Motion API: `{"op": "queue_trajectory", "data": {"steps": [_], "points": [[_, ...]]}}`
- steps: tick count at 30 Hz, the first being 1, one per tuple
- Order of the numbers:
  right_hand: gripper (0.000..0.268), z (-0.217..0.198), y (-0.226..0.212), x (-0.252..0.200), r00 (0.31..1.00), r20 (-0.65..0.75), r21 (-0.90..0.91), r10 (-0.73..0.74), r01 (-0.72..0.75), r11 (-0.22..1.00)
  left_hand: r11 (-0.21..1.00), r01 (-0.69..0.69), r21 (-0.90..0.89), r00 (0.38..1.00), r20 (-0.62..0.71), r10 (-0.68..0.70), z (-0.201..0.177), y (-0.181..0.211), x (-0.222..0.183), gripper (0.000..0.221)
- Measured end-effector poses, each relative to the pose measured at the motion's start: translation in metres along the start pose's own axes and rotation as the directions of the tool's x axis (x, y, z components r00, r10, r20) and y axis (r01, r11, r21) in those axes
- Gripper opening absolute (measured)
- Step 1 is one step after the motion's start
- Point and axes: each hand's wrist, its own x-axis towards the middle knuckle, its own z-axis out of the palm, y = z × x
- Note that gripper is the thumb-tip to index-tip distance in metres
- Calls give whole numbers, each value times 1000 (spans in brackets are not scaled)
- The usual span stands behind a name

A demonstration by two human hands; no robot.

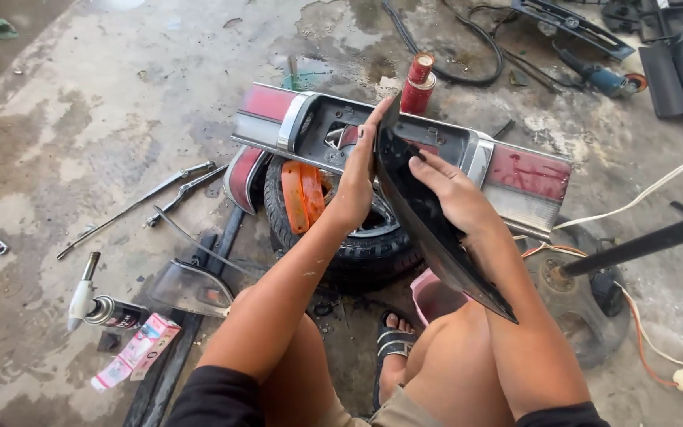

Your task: Hand-sanding a plastic car light lens to restore its surface finish.

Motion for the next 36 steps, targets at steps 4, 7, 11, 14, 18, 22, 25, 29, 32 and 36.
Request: {"op": "queue_trajectory", "data": {"steps": [4,7,11,14,18,22,25,29,32,36], "points": [[44,-12,6,11,1000,18,67,-21,20,998,990,-18,138,1000,-14,20,-7,2,0,58],[43,-6,2,1,999,32,91,-30,27,996,970,-17,242,999,-37,27,-2,7,-5,59],[27,2,1,-4,989,-7,142,-145,144,979,936,-34,350,999,4,34,6,10,-11,61],[50,7,-8,-10,983,-53,5,-177,178,984,913,-54,404,999,27,47,13,8,-20,56],[62,-13,-3,18,967,-254,365,31,66,929,814,-83,574,987,158,-11,41,6,-39,58],[54,-20,7,25,965,-263,487,1,132,863,700,-54,712,977,182,-110,37,-4,-33,66],[53,2,0,6,974,-224,483,30,84,871,784,98,613,990,20,-139,16,-9,-11,65],[62,0,16,18,981,-186,422,56,28,906,847,71,526,997,-34,-63,12,-3,-14,64],[58,-9,8,28,967,-255,454,-11,130,881,769,-26,639,998,65,-20,46,7,-34,84],[60,-32,16,45,949,-302,403,-96,218,889,654,-162,739,980,197,21,48,4,-31,94]]}}
